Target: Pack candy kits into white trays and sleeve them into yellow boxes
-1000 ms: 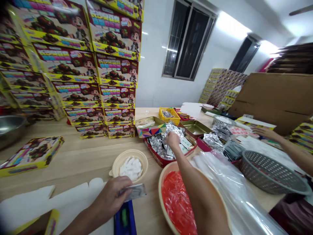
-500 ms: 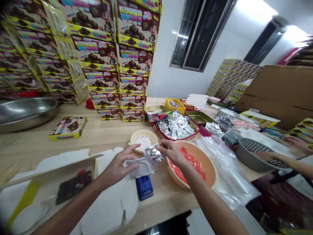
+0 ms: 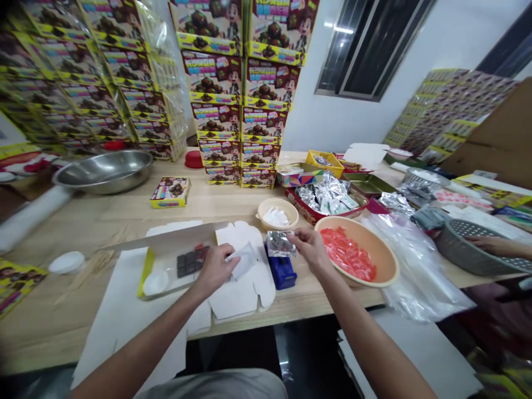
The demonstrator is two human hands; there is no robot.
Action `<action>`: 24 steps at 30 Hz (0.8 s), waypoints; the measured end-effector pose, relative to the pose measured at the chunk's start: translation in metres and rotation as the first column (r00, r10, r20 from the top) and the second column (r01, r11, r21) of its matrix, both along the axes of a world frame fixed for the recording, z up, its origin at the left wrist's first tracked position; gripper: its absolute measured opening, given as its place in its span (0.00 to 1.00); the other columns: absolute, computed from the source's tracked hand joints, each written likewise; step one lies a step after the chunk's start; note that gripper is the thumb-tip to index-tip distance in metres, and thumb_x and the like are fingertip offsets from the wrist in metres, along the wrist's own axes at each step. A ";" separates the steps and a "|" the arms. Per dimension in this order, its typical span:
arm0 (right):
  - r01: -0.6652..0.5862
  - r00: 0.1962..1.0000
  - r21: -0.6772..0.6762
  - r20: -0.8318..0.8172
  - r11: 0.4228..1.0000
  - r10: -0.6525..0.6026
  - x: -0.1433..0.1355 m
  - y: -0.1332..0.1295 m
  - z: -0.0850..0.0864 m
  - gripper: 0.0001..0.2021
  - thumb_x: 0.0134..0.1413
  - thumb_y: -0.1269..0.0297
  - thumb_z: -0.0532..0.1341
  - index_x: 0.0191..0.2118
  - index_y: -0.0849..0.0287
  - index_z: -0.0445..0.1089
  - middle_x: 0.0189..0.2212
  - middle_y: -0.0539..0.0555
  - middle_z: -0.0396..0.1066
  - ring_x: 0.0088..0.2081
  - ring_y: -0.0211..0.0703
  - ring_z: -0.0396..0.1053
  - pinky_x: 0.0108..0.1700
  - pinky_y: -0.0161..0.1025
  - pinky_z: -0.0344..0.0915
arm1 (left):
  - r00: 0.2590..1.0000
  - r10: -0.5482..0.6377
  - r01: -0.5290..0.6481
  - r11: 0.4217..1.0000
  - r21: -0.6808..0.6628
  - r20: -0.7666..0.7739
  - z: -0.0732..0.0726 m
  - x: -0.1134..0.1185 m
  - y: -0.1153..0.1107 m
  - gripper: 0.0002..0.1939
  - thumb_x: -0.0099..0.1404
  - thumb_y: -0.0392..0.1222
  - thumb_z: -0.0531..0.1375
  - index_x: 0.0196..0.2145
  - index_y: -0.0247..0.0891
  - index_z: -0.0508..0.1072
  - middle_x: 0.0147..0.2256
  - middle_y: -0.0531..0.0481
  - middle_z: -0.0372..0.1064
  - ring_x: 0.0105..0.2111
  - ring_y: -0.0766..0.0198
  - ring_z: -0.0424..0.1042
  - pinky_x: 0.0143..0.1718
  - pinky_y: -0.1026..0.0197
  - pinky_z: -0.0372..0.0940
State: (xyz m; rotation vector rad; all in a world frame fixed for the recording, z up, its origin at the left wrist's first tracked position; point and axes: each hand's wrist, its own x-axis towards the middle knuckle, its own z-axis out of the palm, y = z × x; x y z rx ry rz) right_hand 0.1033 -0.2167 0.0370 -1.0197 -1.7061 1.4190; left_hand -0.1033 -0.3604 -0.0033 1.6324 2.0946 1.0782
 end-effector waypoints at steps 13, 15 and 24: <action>0.120 0.984 -0.045 -0.126 0.992 -0.125 0.007 -0.023 -0.019 0.14 0.40 0.56 0.69 0.31 0.59 0.70 0.18 0.46 0.63 0.18 0.29 0.53 0.19 0.30 0.46 | 0.844 -0.090 0.103 0.995 -0.006 -0.529 -0.012 0.019 0.003 0.17 0.70 0.44 0.45 0.42 0.39 0.72 0.48 0.41 0.66 0.41 0.57 0.69 0.40 0.55 0.65; 0.156 0.976 -0.059 -0.147 0.986 -0.163 0.007 -0.026 -0.020 0.15 0.39 0.57 0.70 0.32 0.59 0.70 0.18 0.46 0.64 0.18 0.29 0.54 0.19 0.29 0.47 | 0.840 -0.091 0.150 0.986 0.069 -0.535 -0.011 0.018 0.000 0.16 0.69 0.44 0.47 0.41 0.39 0.72 0.48 0.42 0.66 0.43 0.57 0.68 0.43 0.54 0.64; -0.057 0.984 0.104 -0.161 0.993 0.073 -0.068 -0.066 -0.033 0.11 0.45 0.58 0.67 0.31 0.59 0.68 0.20 0.47 0.66 0.19 0.33 0.59 0.20 0.31 0.54 | 0.734 0.068 0.007 0.994 0.108 -0.676 0.009 -0.064 -0.079 0.08 0.63 0.35 0.54 0.39 0.34 0.72 0.41 0.41 0.70 0.42 0.53 0.67 0.43 0.51 0.63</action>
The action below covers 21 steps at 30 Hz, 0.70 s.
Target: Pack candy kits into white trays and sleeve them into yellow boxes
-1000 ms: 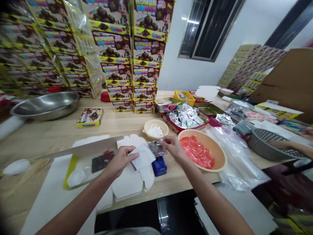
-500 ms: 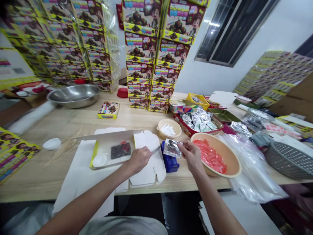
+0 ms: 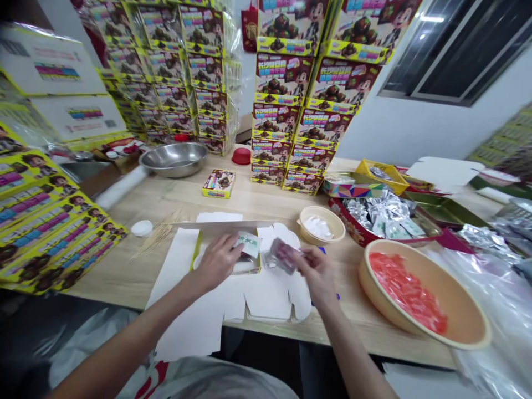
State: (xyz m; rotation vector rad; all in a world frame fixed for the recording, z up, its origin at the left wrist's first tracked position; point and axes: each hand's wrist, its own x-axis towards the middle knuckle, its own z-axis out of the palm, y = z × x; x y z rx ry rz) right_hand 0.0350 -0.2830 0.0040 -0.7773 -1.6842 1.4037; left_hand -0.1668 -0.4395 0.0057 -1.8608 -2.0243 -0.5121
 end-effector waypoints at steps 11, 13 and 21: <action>-0.332 0.904 0.560 0.418 0.759 0.088 -0.090 -0.031 -0.017 0.09 0.52 0.56 0.61 0.31 0.56 0.67 0.25 0.53 0.66 0.27 0.41 0.64 0.29 0.37 0.60 | 0.738 0.374 -0.511 0.854 0.103 0.561 -0.004 -0.081 -0.105 0.10 0.60 0.46 0.59 0.27 0.37 0.69 0.22 0.53 0.65 0.23 0.66 0.64 0.27 0.64 0.60; -0.124 0.950 0.428 0.311 0.895 -0.017 -0.083 -0.008 -0.016 0.12 0.49 0.54 0.63 0.33 0.56 0.65 0.23 0.50 0.64 0.24 0.40 0.62 0.27 0.36 0.60 | 0.696 0.397 -0.550 0.830 0.088 0.598 0.001 -0.109 -0.106 0.16 0.56 0.48 0.61 0.38 0.36 0.70 0.28 0.52 0.66 0.26 0.65 0.65 0.28 0.64 0.61; -0.584 0.763 0.446 0.587 0.678 0.271 -0.105 0.068 0.022 0.08 0.49 0.58 0.61 0.33 0.57 0.71 0.30 0.54 0.70 0.30 0.42 0.67 0.34 0.37 0.63 | 0.870 0.090 -0.036 0.992 -0.120 0.484 0.026 -0.164 -0.057 0.11 0.60 0.44 0.55 0.28 0.38 0.75 0.27 0.49 0.68 0.27 0.65 0.66 0.31 0.64 0.59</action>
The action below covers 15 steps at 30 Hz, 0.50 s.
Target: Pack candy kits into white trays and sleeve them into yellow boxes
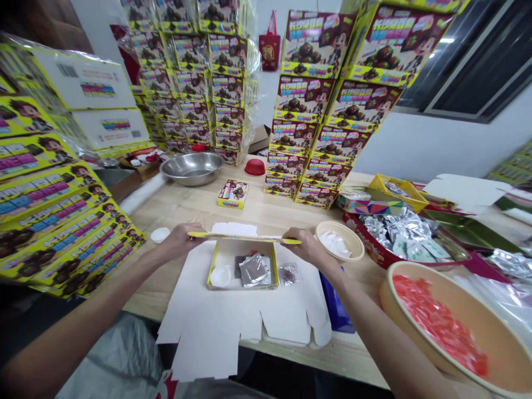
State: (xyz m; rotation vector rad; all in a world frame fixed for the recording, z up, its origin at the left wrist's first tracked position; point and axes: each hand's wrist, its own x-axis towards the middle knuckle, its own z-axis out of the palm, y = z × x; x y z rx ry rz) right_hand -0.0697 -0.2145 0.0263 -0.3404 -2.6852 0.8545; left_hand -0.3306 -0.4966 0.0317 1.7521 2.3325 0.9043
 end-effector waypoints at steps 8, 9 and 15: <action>0.294 0.955 -0.271 0.134 0.917 -0.266 -0.019 -0.046 -0.006 0.08 0.50 0.65 0.51 0.32 0.60 0.66 0.17 0.50 0.65 0.19 0.41 0.65 0.24 0.36 0.62 | 0.935 0.354 -0.354 0.933 0.065 0.011 -0.011 0.058 0.022 0.14 0.60 0.34 0.49 0.39 0.33 0.71 0.28 0.45 0.72 0.27 0.60 0.70 0.33 0.60 0.62; 0.313 0.949 -0.259 0.113 0.914 -0.293 -0.015 -0.054 -0.012 0.08 0.50 0.65 0.51 0.31 0.59 0.66 0.19 0.51 0.67 0.22 0.42 0.67 0.26 0.37 0.63 | 0.921 0.388 -0.389 0.920 0.052 0.018 -0.018 0.066 0.020 0.14 0.60 0.34 0.48 0.39 0.32 0.71 0.28 0.44 0.71 0.28 0.59 0.70 0.33 0.59 0.63; 0.029 0.993 -0.195 -0.105 0.980 -0.050 0.032 -0.086 -0.065 0.24 0.50 0.61 0.57 0.54 0.57 0.58 0.48 0.60 0.64 0.50 0.54 0.65 0.49 0.48 0.64 | 0.991 0.031 -0.046 0.992 0.114 0.129 -0.065 0.082 -0.027 0.23 0.61 0.38 0.53 0.55 0.38 0.61 0.50 0.40 0.66 0.49 0.58 0.68 0.49 0.58 0.64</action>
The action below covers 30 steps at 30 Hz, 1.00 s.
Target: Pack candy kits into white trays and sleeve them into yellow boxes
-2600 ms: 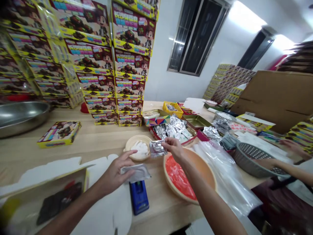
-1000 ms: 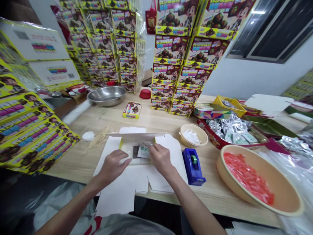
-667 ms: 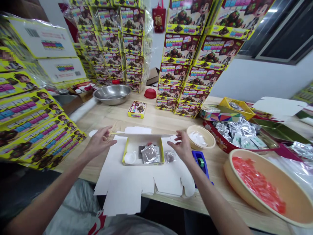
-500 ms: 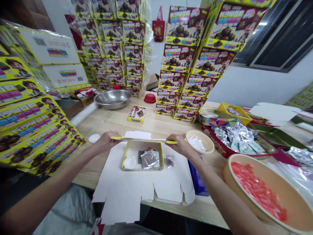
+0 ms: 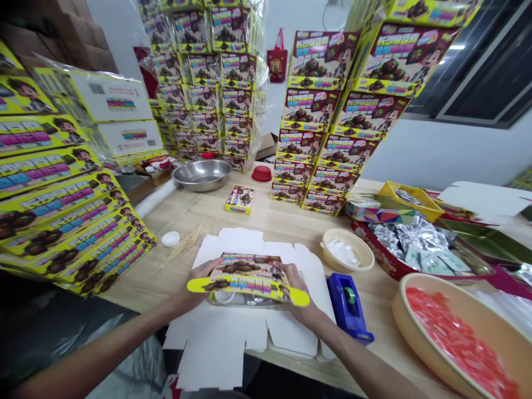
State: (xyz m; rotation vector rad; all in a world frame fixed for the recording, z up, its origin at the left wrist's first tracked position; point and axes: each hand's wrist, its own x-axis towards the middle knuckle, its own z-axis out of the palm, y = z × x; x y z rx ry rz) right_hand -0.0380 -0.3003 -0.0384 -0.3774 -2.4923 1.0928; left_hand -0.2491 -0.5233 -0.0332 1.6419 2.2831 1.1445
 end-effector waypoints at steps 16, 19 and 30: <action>-0.091 0.993 -0.018 -0.084 0.996 0.089 -0.016 0.021 0.012 0.31 0.44 0.56 0.65 0.55 0.57 0.59 0.51 0.61 0.65 0.50 0.54 0.65 0.51 0.48 0.64 | 0.904 -0.112 0.088 0.993 0.078 0.412 0.027 -0.029 0.012 0.23 0.54 0.46 0.62 0.47 0.36 0.69 0.48 0.41 0.68 0.49 0.55 0.67 0.51 0.53 0.62; -0.023 0.999 -0.183 -0.048 0.983 0.014 -0.036 0.028 0.028 0.24 0.43 0.54 0.66 0.47 0.58 0.66 0.39 0.56 0.72 0.41 0.50 0.69 0.42 0.45 0.68 | 0.686 -0.156 -0.001 0.976 0.216 0.710 0.038 -0.020 0.030 0.26 0.50 0.46 0.65 0.46 0.36 0.67 0.41 0.44 0.72 0.43 0.55 0.71 0.44 0.55 0.66; 0.029 0.999 -0.024 0.034 0.999 -0.028 -0.027 0.064 0.089 0.17 0.49 0.57 0.61 0.44 0.58 0.68 0.31 0.51 0.68 0.32 0.39 0.65 0.34 0.36 0.63 | 0.483 -0.161 -0.283 0.901 0.328 0.860 0.021 -0.006 0.055 0.19 0.44 0.40 0.68 0.34 0.34 0.69 0.28 0.53 0.72 0.29 0.61 0.73 0.32 0.61 0.68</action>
